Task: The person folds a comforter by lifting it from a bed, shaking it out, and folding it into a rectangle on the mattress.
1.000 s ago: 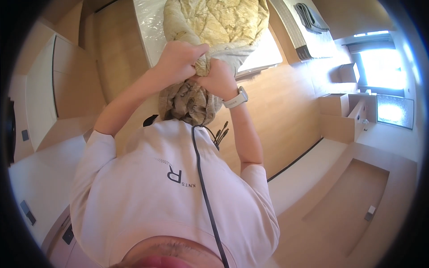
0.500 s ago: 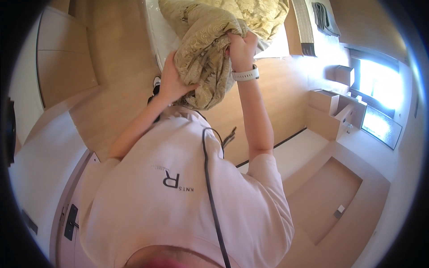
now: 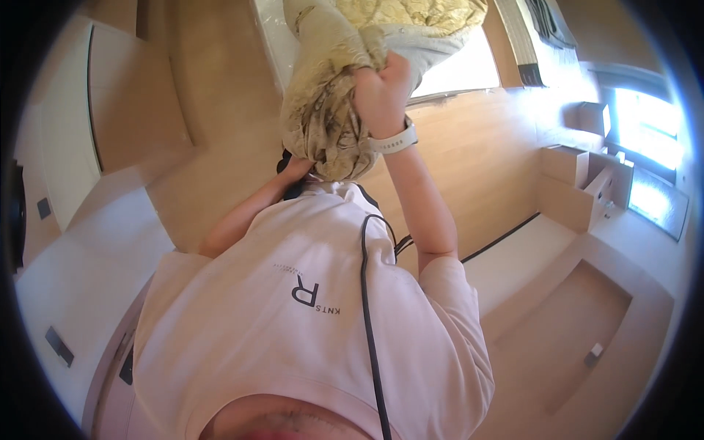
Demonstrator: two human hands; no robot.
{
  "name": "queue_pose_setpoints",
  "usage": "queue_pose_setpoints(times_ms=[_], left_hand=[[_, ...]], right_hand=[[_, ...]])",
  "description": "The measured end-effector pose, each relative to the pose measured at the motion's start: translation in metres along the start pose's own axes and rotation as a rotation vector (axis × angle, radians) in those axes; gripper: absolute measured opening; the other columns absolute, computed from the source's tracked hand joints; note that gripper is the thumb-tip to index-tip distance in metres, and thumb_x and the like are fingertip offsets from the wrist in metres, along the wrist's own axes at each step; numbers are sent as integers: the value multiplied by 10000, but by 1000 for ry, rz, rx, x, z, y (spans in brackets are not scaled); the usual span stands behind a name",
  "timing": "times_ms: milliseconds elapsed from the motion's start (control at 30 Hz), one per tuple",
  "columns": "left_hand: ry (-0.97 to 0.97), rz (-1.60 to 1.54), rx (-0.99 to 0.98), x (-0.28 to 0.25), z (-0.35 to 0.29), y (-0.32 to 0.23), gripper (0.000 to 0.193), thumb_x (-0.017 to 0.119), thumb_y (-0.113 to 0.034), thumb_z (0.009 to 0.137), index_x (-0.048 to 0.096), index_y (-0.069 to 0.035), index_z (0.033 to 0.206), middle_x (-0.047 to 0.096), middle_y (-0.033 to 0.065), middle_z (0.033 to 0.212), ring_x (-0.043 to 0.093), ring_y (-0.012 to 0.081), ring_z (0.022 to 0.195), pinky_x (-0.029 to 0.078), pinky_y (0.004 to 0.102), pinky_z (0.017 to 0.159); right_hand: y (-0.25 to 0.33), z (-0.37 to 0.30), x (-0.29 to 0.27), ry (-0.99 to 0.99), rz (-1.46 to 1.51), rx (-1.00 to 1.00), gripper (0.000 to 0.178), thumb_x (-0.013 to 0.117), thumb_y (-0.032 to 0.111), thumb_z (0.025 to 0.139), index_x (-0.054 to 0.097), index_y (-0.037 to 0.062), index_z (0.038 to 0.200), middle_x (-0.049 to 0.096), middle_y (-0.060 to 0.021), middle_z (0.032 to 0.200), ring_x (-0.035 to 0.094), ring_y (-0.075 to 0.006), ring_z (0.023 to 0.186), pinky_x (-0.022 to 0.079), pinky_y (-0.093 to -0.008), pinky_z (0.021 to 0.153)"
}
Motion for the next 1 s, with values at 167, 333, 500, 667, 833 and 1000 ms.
queue_pose_setpoints(times_ms=[167, 333, 500, 667, 833, 1000], left_hand=[[-288, 327, 34, -24, 21, -18, 362, 528, -136, 823, 632, 32, 1126, 660, 251, 1110, 605, 364, 1104, 491, 407, 903], [-296, -43, 215, 50, -37, -132, 394, 434, -232, 974, 587, 42, 1213, 630, 203, 1204, 574, 303, 1150, 454, 454, 977], [-39, 596, 406, 131, -141, -200, 354, 613, -276, 864, 647, -39, 1125, 638, 207, 1100, 583, 393, 1009, 471, 470, 851], [304, 1007, 433, 180, -191, -227, 332, 733, -318, 755, 706, -74, 977, 667, 186, 774, 629, 412, 715, 518, 455, 668], [229, 1309, 190, 127, -164, -186, 273, 713, -256, 748, 706, -57, 936, 673, 222, 827, 642, 428, 773, 512, 498, 679], [-3, 1103, 90, 55, -100, -125, 259, 655, -224, 793, 693, -27, 959, 672, 248, 901, 635, 438, 891, 510, 506, 737]], right_hand=[[35, -46, -118, -124, 150, -41, 145, 521, 18, 831, 653, -32, 861, 581, -29, 643, 464, -81, 448, 356, -231, 400], [6, -145, -292, -400, 274, 14, 134, 508, 56, 837, 639, 29, 844, 552, 27, 643, 452, -38, 480, 329, -213, 415], [-99, -297, -406, -684, 317, 168, 124, 547, 122, 886, 642, 44, 901, 574, 2, 646, 499, -82, 503, 364, -236, 419], [-229, -409, -390, -476, 36, 467, 196, 491, 21, 861, 642, -11, 981, 616, -47, 683, 538, -107, 507, 403, -276, 423], [-266, -390, -353, -475, 172, 630, 209, 512, 13, 804, 662, -54, 934, 665, -94, 704, 601, -189, 611, 469, -366, 550], [-244, -292, -320, -252, -250, 345, 155, 610, 113, 817, 650, -36, 801, 600, -218, 677, 549, -277, 567, 428, -405, 577]])
Point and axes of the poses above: each hand's wrist, its own z-axis towards the middle knuckle, its own x-axis out of the palm, y = z × x, the point moved 7 cm from there along z, towards the middle knuckle
